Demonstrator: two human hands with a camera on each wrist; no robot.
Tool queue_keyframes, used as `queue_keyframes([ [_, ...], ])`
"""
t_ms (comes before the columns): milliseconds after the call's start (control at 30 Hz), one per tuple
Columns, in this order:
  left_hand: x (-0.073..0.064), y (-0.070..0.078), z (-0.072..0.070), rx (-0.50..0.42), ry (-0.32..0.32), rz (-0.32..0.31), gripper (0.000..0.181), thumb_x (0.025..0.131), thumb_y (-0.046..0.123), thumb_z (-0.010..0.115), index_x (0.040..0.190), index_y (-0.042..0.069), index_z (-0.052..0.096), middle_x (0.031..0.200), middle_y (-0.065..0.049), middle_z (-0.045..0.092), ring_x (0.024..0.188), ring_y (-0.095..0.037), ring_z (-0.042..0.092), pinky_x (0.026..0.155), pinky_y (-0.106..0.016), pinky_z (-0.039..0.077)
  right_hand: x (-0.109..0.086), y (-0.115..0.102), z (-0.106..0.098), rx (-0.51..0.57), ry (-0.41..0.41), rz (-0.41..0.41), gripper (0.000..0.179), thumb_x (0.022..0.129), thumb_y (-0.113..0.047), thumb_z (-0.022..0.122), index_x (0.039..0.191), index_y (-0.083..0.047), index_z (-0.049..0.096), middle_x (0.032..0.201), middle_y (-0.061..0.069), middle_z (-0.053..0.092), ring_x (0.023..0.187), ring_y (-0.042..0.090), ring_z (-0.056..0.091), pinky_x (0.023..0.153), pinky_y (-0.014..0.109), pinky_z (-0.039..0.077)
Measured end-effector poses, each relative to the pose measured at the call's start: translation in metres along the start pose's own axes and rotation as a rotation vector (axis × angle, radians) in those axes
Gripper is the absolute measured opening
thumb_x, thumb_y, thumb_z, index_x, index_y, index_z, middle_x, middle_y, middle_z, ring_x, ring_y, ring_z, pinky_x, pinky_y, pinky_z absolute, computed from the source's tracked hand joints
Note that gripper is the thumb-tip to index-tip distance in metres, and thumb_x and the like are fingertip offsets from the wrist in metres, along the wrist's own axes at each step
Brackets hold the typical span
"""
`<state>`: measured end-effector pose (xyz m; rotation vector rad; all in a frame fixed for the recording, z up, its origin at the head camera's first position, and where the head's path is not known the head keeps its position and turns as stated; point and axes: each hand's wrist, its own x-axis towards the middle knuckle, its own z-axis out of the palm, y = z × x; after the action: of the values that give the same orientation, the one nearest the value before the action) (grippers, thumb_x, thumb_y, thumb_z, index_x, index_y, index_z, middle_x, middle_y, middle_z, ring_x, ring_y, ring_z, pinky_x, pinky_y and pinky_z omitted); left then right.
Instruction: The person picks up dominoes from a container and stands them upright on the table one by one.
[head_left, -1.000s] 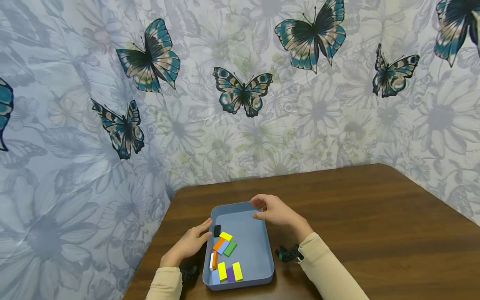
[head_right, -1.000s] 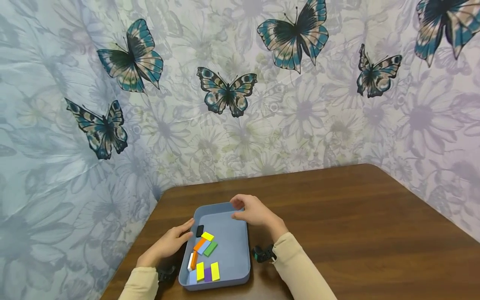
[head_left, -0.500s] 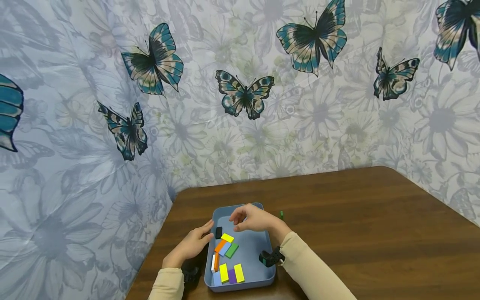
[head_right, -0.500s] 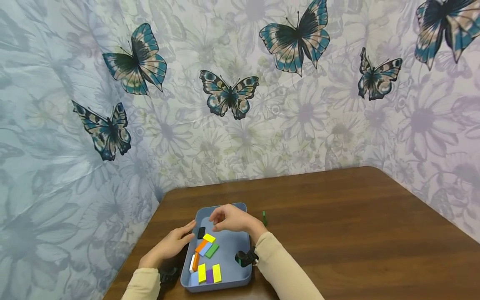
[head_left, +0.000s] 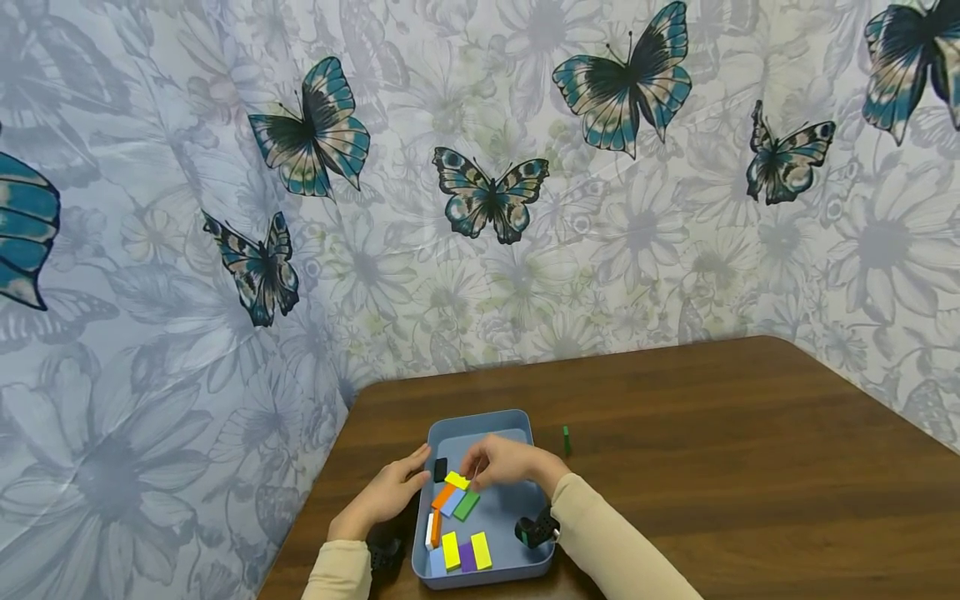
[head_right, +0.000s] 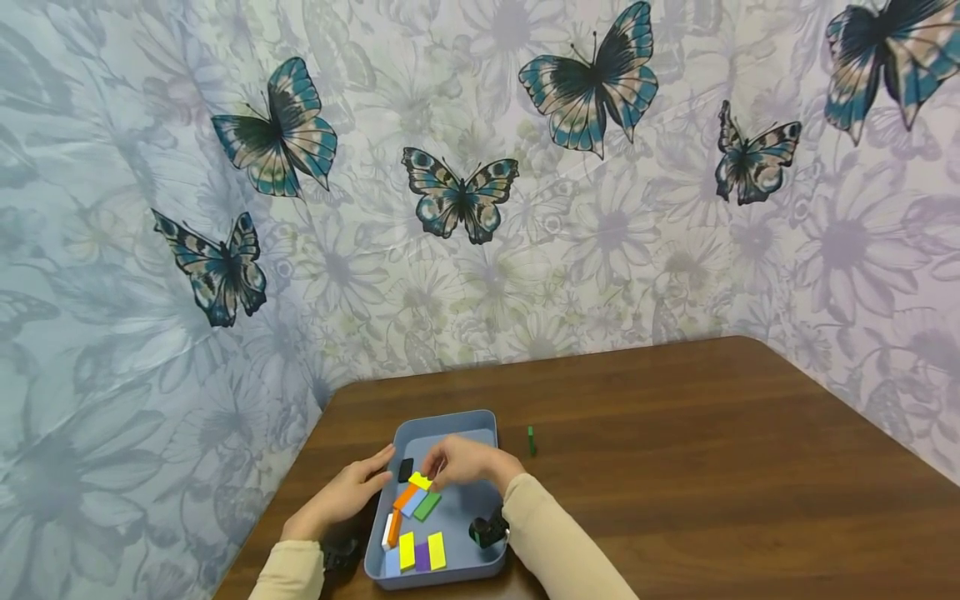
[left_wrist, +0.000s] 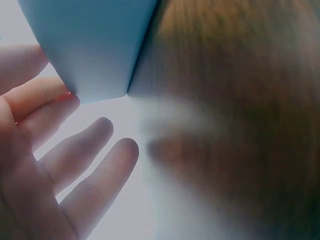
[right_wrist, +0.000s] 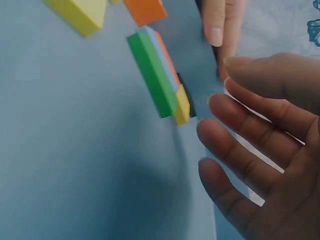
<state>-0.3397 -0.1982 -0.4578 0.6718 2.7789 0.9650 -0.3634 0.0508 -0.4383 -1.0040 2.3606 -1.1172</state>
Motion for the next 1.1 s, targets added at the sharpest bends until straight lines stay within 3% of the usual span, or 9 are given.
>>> queue_keyframes([
  [467,0.0,0.002,0.0,-0.045,0.0,-0.014,0.054,0.094,0.03,0.042,0.141,0.008,0.025,0.148,-0.007,0.018,0.133,-0.029,0.023,0.103,-0.052,0.026,0.005,0.008,0.008,-0.033,-0.059,0.077,0.019,0.075,-0.008,0.069,0.094,-0.012,0.065,0.089,-0.003,0.062,0.076,0.007,0.054,0.068,0.02,0.047],
  [1100,0.001,0.002,0.0,-0.011,0.001,-0.004,0.053,0.095,0.03,0.041,0.141,0.009,0.025,0.148,-0.007,0.019,0.132,-0.029,0.025,0.102,-0.051,0.028,0.009,0.008,0.013,-0.096,-0.071,0.122,0.018,0.072,-0.006,0.071,0.083,-0.018,0.064,0.075,-0.005,0.055,0.068,0.009,0.048,0.061,0.02,0.044],
])
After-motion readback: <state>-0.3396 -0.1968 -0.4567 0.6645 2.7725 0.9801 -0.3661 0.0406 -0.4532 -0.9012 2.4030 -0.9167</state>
